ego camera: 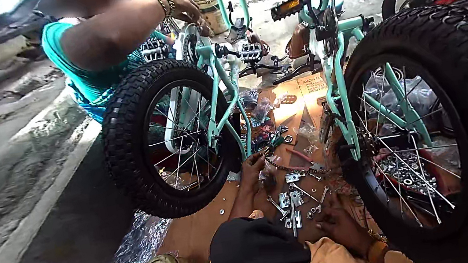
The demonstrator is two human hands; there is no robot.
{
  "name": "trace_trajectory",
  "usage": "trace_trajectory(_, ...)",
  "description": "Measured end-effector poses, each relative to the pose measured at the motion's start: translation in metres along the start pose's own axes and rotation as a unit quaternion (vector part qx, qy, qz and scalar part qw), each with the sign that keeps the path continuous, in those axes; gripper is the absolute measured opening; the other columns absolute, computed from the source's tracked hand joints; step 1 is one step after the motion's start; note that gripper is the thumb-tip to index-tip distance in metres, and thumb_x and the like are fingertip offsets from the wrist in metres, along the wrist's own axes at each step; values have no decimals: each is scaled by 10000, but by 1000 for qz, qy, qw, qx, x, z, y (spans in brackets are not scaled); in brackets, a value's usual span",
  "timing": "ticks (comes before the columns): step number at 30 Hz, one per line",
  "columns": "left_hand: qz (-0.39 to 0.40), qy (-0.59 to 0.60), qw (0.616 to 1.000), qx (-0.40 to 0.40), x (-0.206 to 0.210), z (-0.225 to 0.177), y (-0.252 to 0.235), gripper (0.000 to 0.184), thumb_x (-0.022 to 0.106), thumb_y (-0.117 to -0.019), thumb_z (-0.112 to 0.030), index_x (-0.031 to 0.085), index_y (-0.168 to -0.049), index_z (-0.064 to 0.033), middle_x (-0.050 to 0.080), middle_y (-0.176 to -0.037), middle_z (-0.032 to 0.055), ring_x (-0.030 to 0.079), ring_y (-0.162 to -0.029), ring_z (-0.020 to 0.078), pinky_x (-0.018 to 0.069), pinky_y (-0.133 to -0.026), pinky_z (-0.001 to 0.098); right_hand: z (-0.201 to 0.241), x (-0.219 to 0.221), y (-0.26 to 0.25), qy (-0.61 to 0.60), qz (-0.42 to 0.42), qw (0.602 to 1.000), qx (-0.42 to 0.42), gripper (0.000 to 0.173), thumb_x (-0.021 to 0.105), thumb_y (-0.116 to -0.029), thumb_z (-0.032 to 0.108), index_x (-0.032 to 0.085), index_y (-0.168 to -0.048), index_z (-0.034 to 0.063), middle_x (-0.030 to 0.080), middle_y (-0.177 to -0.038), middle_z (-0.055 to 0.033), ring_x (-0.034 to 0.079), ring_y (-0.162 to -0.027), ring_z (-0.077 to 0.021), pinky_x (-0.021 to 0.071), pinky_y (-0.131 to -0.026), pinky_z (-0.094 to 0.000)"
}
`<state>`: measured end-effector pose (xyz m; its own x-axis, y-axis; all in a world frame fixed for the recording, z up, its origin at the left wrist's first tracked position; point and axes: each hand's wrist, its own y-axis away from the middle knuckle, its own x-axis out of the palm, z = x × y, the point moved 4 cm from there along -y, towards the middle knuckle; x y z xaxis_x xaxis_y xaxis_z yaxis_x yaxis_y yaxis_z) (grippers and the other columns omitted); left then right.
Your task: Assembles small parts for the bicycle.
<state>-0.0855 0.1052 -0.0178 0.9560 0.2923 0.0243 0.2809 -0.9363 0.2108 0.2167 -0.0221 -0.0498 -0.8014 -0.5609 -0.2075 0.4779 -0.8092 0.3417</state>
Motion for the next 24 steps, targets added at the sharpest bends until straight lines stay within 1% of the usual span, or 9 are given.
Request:
trace_trajectory(5,-6,18,998,66,5,-14,24,259,577,-1041,-106,610,-1246,49,665,-1150,136,634,-994,172,535,-860,323,6,-2,3,-79,-15,996,43,227,756,-921,197,701,-1075,40,722,-890,-64,708,-724,-167,621,-677,-336)
trace_trajectory(7,-106,70,986,-109,43,-87,69,232,437,-1074,-11,528,-1279,48,602,-1132,123,600,-1002,179,488,-940,328,10,-4,3,-110,-33,992,56,218,750,-926,184,687,-1067,29,719,-874,-67,707,-706,-166,616,-655,-323)
trace_trajectory(9,-174,117,968,-135,71,-130,102,210,384,-1098,-50,506,-1260,6,572,-1005,72,598,-864,135,507,-852,275,14,-4,2,-133,-57,988,60,197,739,-935,172,684,-1050,22,718,-870,-66,708,-714,-159,614,-667,-309)
trace_trajectory(16,-175,311,932,-68,67,-135,107,278,285,-1128,-143,547,-1037,-122,566,-721,-44,614,-631,73,566,-678,217,34,-8,-20,-126,-161,979,3,112,743,-911,103,721,-979,17,693,-1005,-92,664,-872,-145,567,-807,-303)
trace_trajectory(18,-89,395,914,-29,44,-108,88,324,276,-1123,-121,597,-1077,-116,615,-768,-9,639,-675,113,578,-711,259,40,-3,-25,-113,-133,984,-27,107,773,-893,128,737,-952,45,681,-1067,-99,676,-960,-151,588,-869,-298)
trace_trajectory(19,58,435,895,83,26,-78,73,344,243,-1114,-79,546,-1275,-45,643,-936,43,668,-829,152,578,-828,309,41,0,-27,-107,-122,986,-40,116,785,-884,154,749,-944,62,686,-1078,-91,676,-979,-152,585,-887,-304)
trace_trajectory(20,57,438,893,90,23,-73,73,340,259,-1099,-32,517,-1320,-16,631,-975,66,661,-843,164,574,-833,318,42,2,-27,-104,-116,987,-48,122,792,-880,164,751,-941,67,688,-1070,-85,680,-978,-153,591,-890,-303)
trace_trajectory(22,-223,335,910,-103,50,-111,101,264,329,-1064,40,532,-1203,-57,528,-870,27,548,-666,117,518,-671,241,43,3,-24,-117,-119,985,-52,117,787,-880,143,750,-946,53,696,-1052,-86,689,-963,-157,596,-881,-306)
trace_trajectory(24,-297,247,908,-164,65,-119,113,267,354,-1038,71,466,-1263,-20,479,-900,40,511,-675,113,483,-664,227,41,1,-20,-159,-126,978,-56,89,770,-888,94,740,-945,33,714,-1136,-113,706,-999,-173,608,-886,-311)
